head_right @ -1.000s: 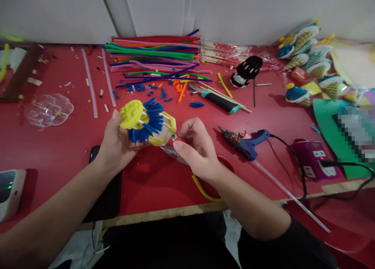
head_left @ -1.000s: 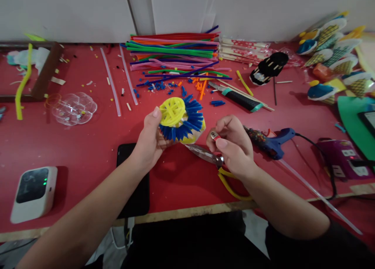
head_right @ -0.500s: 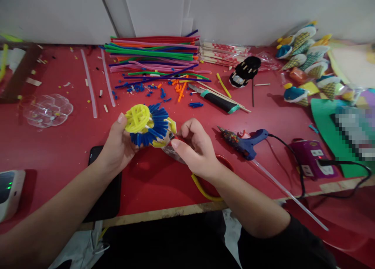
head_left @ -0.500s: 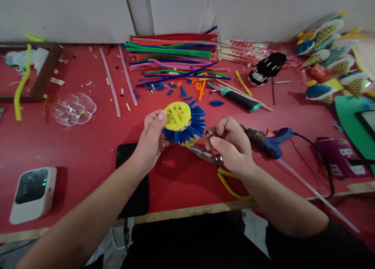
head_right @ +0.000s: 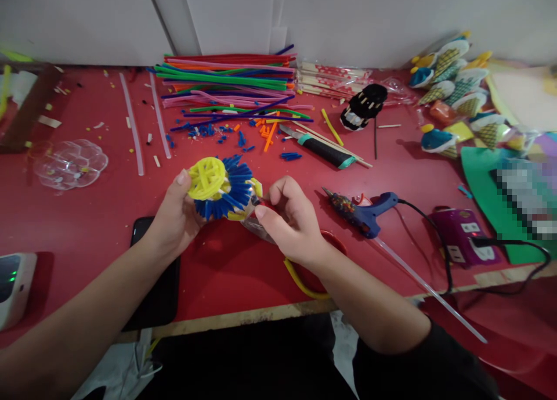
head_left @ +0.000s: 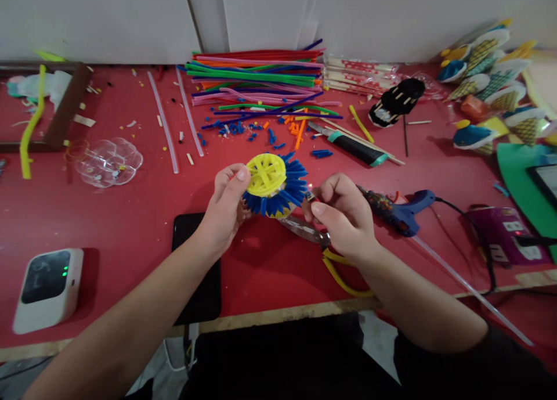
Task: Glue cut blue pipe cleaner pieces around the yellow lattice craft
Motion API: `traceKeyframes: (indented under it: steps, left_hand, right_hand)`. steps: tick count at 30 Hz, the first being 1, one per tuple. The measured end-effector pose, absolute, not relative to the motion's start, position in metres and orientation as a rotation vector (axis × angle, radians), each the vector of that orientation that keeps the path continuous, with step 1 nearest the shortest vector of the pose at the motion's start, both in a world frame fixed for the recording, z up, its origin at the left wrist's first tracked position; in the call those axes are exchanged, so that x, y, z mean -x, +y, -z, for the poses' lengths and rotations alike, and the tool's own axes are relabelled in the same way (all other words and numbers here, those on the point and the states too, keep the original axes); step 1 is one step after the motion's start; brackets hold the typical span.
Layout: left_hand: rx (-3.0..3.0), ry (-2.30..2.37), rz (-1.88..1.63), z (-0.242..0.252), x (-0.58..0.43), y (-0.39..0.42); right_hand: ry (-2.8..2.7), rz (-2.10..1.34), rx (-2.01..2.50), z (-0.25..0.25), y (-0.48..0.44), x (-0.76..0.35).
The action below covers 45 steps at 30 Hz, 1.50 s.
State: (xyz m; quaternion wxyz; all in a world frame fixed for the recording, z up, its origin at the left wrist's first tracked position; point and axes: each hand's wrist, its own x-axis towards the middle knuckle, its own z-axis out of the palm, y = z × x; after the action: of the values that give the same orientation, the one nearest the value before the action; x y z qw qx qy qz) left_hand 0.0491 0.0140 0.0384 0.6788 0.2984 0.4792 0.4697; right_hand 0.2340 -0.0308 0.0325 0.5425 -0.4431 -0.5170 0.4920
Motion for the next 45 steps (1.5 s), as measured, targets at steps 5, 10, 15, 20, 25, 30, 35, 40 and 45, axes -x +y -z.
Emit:
traceKeyframes:
  steps: [5, 10, 15, 20, 25, 30, 35, 40, 45]
  left_hand:
    - [-0.657, 1.053, -1.051, -0.037, -0.049, 0.013]
    - [-0.671, 1.061, -1.028, -0.036, -0.047, 0.012]
    - [-0.676, 1.067, -1.030, -0.036, -0.047, 0.012]
    - [-0.669, 1.048, -1.034, -0.038, -0.048, 0.011]
    - [-0.657, 1.058, -1.069, -0.042, -0.049, 0.012]
    - [-0.650, 1.030, -1.049, -0.049, -0.048, 0.011]
    - [-0.564, 0.930, -1.091, -0.049, -0.046, 0.009]
    - [-0.554, 0.906, -1.027, -0.044, -0.044, 0.009]
    - [-0.661, 0.868, -0.989, -0.042, -0.040, 0.007]
  right_hand:
    - [-1.256, -1.181, 1.106, -0.032, -0.030, -0.236]
    - [-1.203, -1.119, 1.154, -0.033, -0.029, -0.233]
    - [-1.220, -1.151, 1.155, -0.033, -0.029, -0.234]
    - [-1.134, -1.080, 1.178, -0.033, -0.026, -0.231]
    - [-0.922, -1.106, 1.210, -0.034, -0.018, -0.230]
    - [-0.865, -1.353, 1.248, -0.032, -0.016, -0.233]
    - [-0.908, -1.355, 1.258, -0.029, -0.018, -0.234]
    - [-0.835, -1.352, 1.272, -0.034, -0.015, -0.231]
    - [-0.778, -1.366, 1.277, -0.037, -0.013, -0.228]
